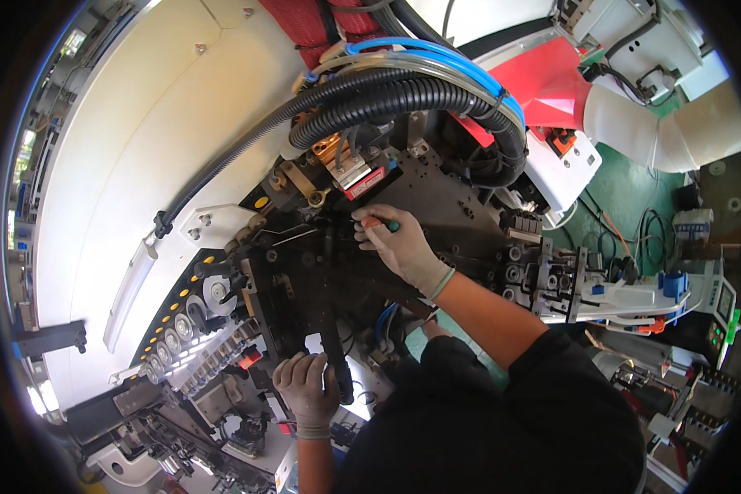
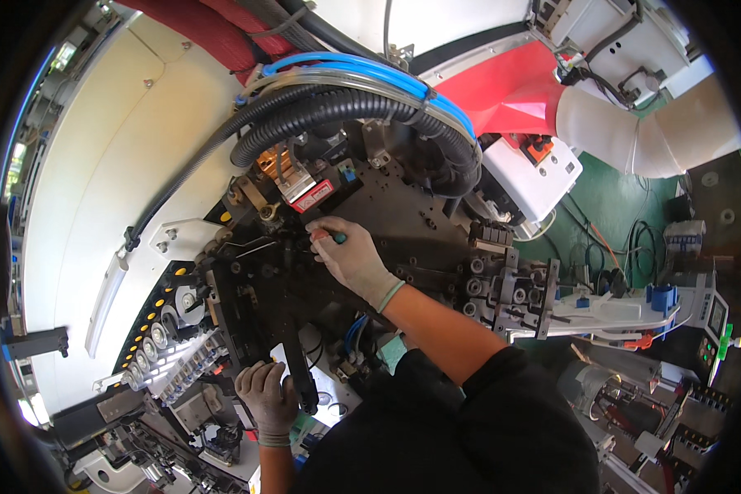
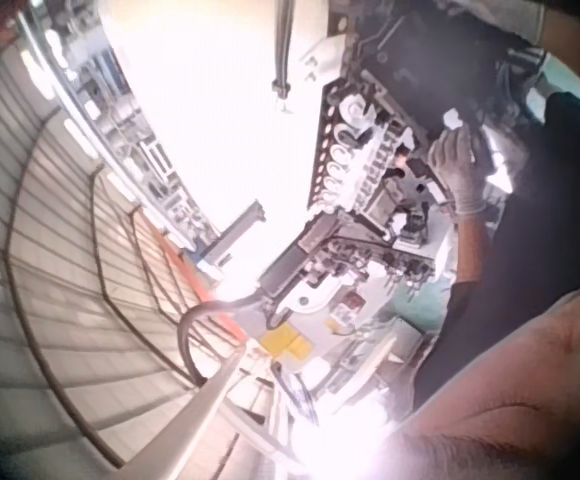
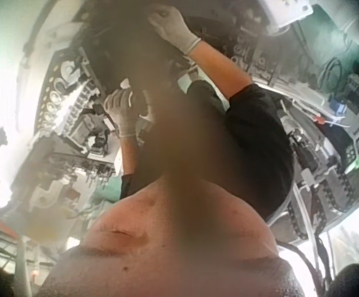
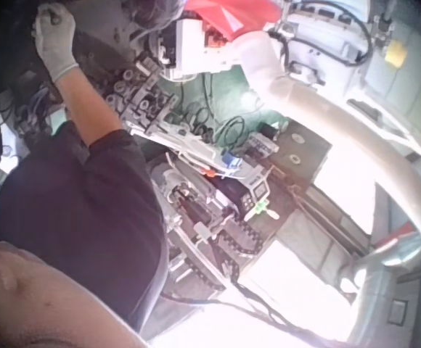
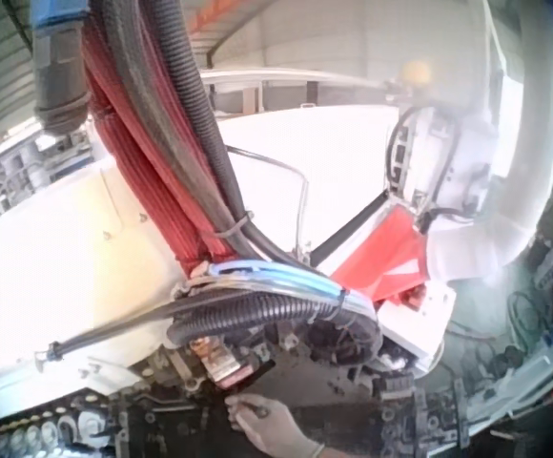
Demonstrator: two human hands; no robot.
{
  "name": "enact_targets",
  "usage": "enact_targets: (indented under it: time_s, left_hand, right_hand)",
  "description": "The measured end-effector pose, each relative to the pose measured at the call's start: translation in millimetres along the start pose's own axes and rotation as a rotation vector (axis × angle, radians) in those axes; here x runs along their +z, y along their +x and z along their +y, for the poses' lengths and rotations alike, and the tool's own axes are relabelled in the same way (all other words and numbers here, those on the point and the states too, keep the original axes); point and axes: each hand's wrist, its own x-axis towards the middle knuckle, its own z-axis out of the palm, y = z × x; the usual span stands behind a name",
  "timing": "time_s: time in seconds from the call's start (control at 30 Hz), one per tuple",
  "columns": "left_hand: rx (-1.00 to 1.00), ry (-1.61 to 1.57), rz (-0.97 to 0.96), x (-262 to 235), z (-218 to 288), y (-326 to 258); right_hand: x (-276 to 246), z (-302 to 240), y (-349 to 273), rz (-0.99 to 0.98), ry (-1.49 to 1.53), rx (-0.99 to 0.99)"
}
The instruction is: The person maintains industrial machinery by using a screwdriver to adjust components, handling a long metal rod, and using a screwdriver to probe and secure various internal parts of the machine's mechanism.
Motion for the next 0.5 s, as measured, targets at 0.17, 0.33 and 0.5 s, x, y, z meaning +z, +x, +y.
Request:
enact_targets:
  time_s: [0.17,0.33,0.5]
  left_hand:
    - [0.01,0.033,-0.02,-1.5,0.5,1.4]
    - [0.024,0.037,-0.022,0.6,1.7,4.6]
    - [0.014,0.056,-0.04,0.5,0.4,3.1]
  right_hand:
    - [-1.7,-5.6,3.2,-0.03,-0.039,0.052]
    - [-8.5,-5.0,-1.9,-0.057,-0.133,-0.051]
    - [-2.6,-6.2,-2.0,-0.023,-0.292,-0.198]
